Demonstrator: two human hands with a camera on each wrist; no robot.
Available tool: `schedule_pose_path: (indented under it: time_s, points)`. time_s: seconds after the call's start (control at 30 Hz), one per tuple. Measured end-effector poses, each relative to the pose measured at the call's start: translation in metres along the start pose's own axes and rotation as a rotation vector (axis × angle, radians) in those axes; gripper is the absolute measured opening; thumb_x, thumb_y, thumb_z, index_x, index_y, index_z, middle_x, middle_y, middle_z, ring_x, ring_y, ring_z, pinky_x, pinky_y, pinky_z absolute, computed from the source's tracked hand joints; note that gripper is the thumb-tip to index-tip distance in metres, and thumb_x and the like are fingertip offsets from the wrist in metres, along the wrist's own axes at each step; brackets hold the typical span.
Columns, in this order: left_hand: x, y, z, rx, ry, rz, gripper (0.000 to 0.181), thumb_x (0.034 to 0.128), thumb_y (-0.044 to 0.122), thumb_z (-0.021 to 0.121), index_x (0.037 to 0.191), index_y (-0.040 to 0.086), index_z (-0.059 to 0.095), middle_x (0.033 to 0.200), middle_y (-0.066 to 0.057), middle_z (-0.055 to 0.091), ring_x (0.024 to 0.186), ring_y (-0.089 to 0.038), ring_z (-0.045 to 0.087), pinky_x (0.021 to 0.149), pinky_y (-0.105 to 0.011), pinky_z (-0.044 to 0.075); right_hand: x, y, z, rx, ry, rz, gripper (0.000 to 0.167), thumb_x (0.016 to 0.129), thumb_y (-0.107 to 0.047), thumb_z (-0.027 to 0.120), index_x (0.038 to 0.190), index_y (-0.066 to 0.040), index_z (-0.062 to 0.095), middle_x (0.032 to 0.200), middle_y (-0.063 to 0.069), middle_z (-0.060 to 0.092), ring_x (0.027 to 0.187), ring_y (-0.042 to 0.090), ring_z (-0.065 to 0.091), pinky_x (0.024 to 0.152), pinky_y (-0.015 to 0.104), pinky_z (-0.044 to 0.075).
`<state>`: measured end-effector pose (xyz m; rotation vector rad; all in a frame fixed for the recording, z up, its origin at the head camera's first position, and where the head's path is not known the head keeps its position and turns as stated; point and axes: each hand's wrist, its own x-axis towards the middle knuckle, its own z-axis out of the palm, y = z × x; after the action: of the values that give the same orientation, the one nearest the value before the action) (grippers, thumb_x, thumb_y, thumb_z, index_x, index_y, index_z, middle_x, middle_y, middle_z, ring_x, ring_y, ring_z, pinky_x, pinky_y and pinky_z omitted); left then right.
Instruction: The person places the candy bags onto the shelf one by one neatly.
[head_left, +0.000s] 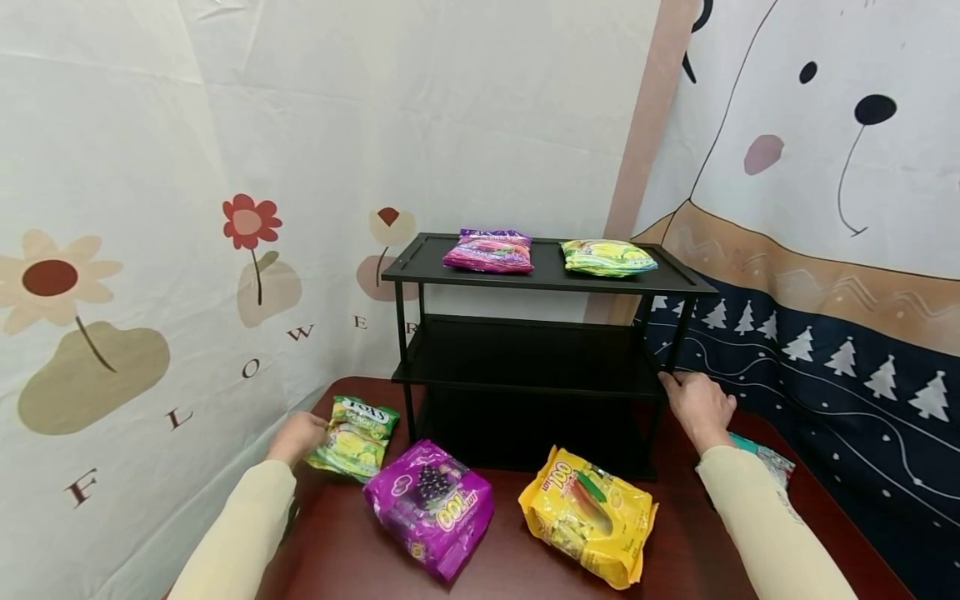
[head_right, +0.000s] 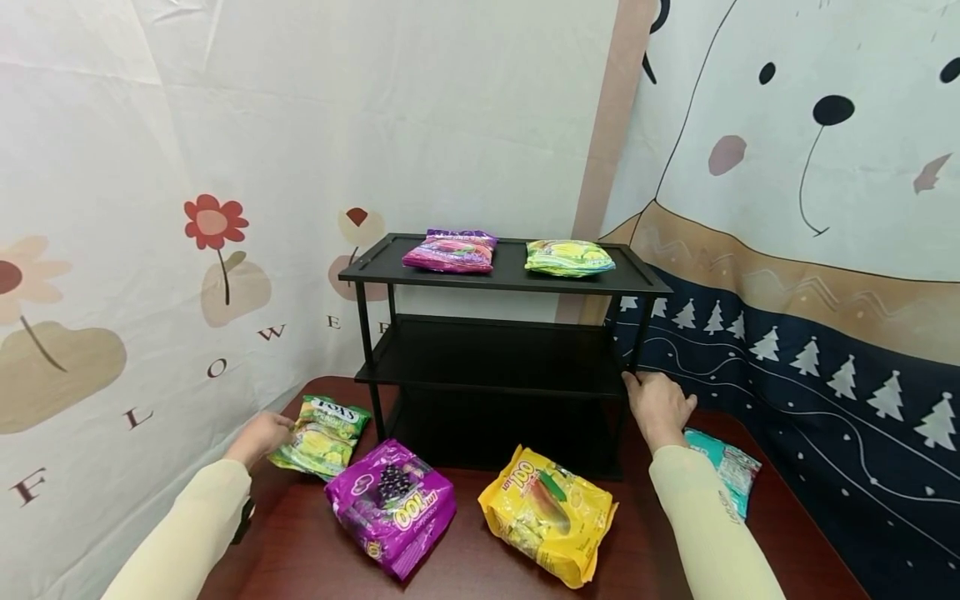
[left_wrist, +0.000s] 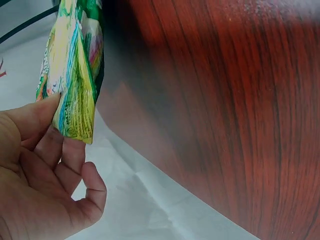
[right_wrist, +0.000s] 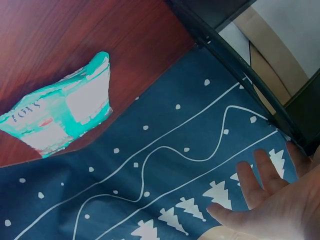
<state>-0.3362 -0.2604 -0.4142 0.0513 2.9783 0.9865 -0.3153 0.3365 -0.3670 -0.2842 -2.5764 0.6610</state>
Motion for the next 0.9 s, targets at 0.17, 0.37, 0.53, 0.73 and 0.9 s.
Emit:
schedule_pose_path:
  time_s: [0.17, 0.37, 0.53, 0.73, 0.9]
  points:
    - [0.043, -0.049, 0.017, 0.029, 0.041, 0.057, 0.035, 0.0901, 0.012, 0.06, 0.117, -0.01, 0.067, 0.119, -0.03, 0.063, 0.102, -0.043, 0.059, 0.085, -0.05, 0.048, 0.0, -0.001, 0.0, -0.005, -0.009, 0.005, 0.043, 0.104, -0.034, 0.05, 0.107, 0.003, 0.072, 0.071, 0.015, 0.06, 0.091, 0.045, 0.056, 0.088, 0.064, 0.028]
    - [0.026, -0.022, 0.012, 0.072, 0.182, 0.051, 0.032, 0.0932, 0.007, 0.057, 0.119, -0.008, 0.067, 0.118, -0.029, 0.064, 0.096, -0.043, 0.063, 0.078, -0.051, 0.049, 0.0, -0.001, 0.0, -0.012, -0.001, -0.001, 0.044, 0.104, -0.035, 0.05, 0.115, 0.002, 0.071, 0.08, 0.02, 0.065, 0.094, 0.045, 0.056, 0.088, 0.063, 0.029]
    - [0.02, -0.009, 0.012, 0.064, 0.337, 0.073, 0.031, 0.0952, 0.01, 0.057, 0.12, -0.004, 0.068, 0.113, -0.026, 0.067, 0.082, -0.038, 0.064, 0.065, -0.046, 0.046, 0.0, 0.001, 0.0, 0.001, -0.003, 0.004, 0.043, 0.104, -0.034, 0.05, 0.106, 0.002, 0.073, 0.069, 0.014, 0.059, 0.089, 0.043, 0.056, 0.086, 0.062, 0.029]
    - [0.016, 0.003, 0.012, 0.047, 0.511, 0.099, 0.029, 0.0973, 0.014, 0.059, 0.12, -0.001, 0.069, 0.11, -0.025, 0.068, 0.085, -0.046, 0.065, 0.079, -0.057, 0.043, 0.0, 0.001, 0.0, 0.005, 0.001, 0.006, 0.044, 0.104, -0.035, 0.05, 0.102, 0.002, 0.074, 0.067, 0.012, 0.057, 0.088, 0.043, 0.056, 0.087, 0.063, 0.029]
    - [0.01, 0.01, 0.012, 0.016, 0.641, 0.121, 0.027, 0.0973, 0.012, 0.06, 0.12, 0.0, 0.07, 0.11, -0.023, 0.069, 0.094, -0.049, 0.063, 0.084, -0.058, 0.036, 0.0, 0.0, 0.0, 0.005, 0.006, -0.002, 0.044, 0.104, -0.035, 0.05, 0.103, 0.002, 0.074, 0.067, 0.012, 0.058, 0.09, 0.043, 0.056, 0.087, 0.063, 0.029]
